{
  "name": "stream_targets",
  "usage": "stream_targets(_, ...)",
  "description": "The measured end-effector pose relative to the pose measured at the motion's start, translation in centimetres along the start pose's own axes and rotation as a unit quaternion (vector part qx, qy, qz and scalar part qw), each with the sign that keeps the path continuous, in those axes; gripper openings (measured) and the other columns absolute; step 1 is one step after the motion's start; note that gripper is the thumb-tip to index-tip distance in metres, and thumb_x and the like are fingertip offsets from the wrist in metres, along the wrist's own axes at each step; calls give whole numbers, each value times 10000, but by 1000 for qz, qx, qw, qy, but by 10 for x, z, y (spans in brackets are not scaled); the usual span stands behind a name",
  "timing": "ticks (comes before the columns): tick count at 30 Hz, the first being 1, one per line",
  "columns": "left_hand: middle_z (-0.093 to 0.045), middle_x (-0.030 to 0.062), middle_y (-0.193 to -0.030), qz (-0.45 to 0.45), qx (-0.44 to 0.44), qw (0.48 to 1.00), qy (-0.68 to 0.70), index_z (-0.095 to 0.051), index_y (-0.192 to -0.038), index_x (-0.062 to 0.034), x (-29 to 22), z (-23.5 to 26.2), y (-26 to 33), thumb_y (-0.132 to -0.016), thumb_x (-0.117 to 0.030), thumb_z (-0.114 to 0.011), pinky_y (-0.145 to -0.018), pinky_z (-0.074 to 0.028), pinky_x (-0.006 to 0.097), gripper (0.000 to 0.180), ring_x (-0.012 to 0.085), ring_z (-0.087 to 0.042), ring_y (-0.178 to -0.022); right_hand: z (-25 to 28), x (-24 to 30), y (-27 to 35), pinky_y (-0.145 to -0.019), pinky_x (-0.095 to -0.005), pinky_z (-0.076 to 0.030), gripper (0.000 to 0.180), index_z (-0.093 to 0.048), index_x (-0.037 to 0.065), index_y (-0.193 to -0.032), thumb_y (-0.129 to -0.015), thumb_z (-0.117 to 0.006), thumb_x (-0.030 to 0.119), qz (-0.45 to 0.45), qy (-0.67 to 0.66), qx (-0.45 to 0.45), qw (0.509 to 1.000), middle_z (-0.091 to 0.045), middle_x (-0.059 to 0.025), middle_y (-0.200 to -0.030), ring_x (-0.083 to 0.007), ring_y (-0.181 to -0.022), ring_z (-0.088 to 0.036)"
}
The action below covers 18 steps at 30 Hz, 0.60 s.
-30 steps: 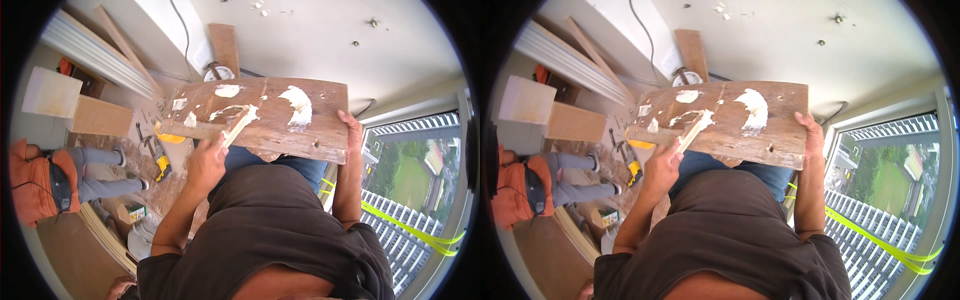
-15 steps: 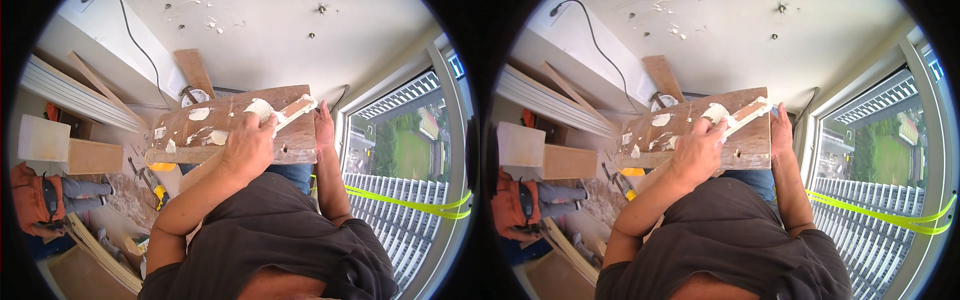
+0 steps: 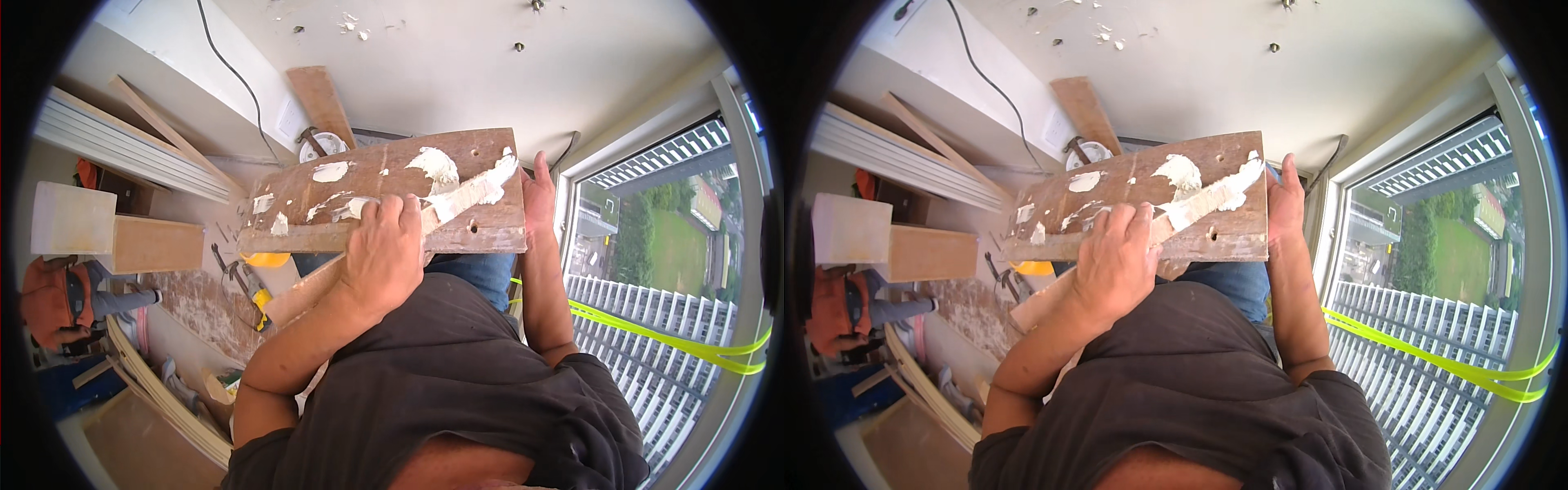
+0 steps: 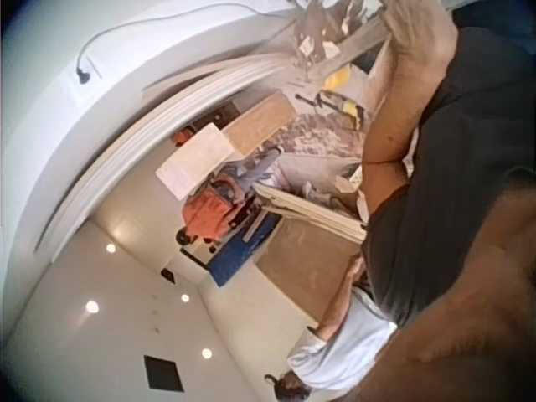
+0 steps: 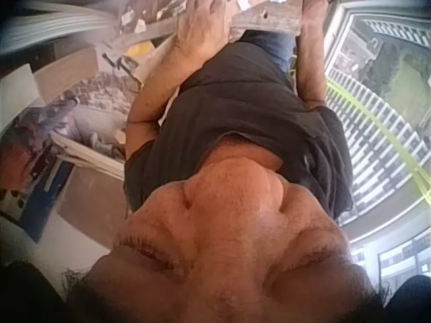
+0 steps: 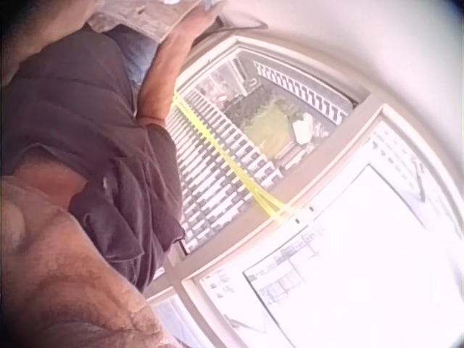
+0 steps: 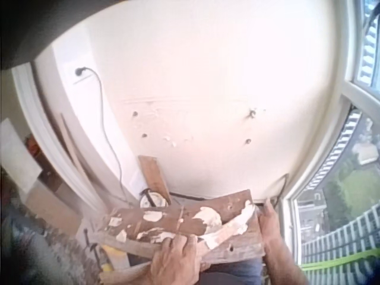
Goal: The person applies adhesive to a wooden board and a ceiling panel, then positions the panel on the ceiling. A coworker uses a power drill to secure the panel with screws. The person then applies adhesive to the screw holes on the installed panel.
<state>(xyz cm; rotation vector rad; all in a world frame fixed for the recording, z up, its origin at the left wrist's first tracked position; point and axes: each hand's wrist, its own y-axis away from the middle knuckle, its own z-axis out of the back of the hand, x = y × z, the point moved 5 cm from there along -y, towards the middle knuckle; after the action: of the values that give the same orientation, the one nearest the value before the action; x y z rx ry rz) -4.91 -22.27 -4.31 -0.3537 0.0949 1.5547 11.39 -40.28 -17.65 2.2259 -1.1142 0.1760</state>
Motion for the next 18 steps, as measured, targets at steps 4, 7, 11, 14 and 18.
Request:
stream_targets(4, -580, 119, -1031, -64, -39, 989, -124, -653, -1193, 33, -14, 8, -1, -882, -98, -711, -721, -490, 433, 342, 313, -589, -946, -5, -1, 0, -1094, -497, -502, 680, -552, -35, -1430, -1045, -564, 525, -29, -17, 64, 997, -636, -226, -1367, -369, -1244, -624)
stream_targets(7, -598, 118, -994, -149, -95, 962, -207, -677, -1084, 25, -29, 12, 10, -870, -59, -697, -653, -449, 390, 230, 269, -579, -873, -1, -3, -1, -1049, -512, -533, 530, -583, -21, -1376, -1019, -669, 363, -41, -10, 92, 995, -663, -209, -1307, -353, -1182, -656)
stream_targets(11, -620, 117, -970, -193, -127, 948, -217, -680, -954, 15, -29, 16, 24, -846, -58, -708, -617, -417, 359, 133, 237, -571, -820, 8, -5, -5, -926, -514, -603, 430, -611, 18, -1320, -1011, -698, 304, -54, -8, 69, 996, -726, -191, -1162, -343, -1027, -727)
stream_targets(14, -635, 126, -1009, -178, -108, 958, -199, -678, -966, 20, -18, 17, 29, -841, -65, -706, -630, -428, 361, 154, 246, -579, -833, 12, -4, -6, -985, -544, -568, 419, -613, 19, -1321, -1002, -714, 272, -72, 3, 46, 996, -689, -189, -1247, -353, -1105, -687)
stream_targets(18, -635, 126, -1018, -168, -94, 965, -178, -678, -988, 23, 2, 19, 46, -847, -74, -694, -660, -448, 373, 172, 254, -581, -831, 6, -3, -4, -989, -538, -574, 443, -606, 18, -1343, -1001, -717, 278, -65, -2, 107, 992, -689, -191, -1265, -346, -1117, -692)
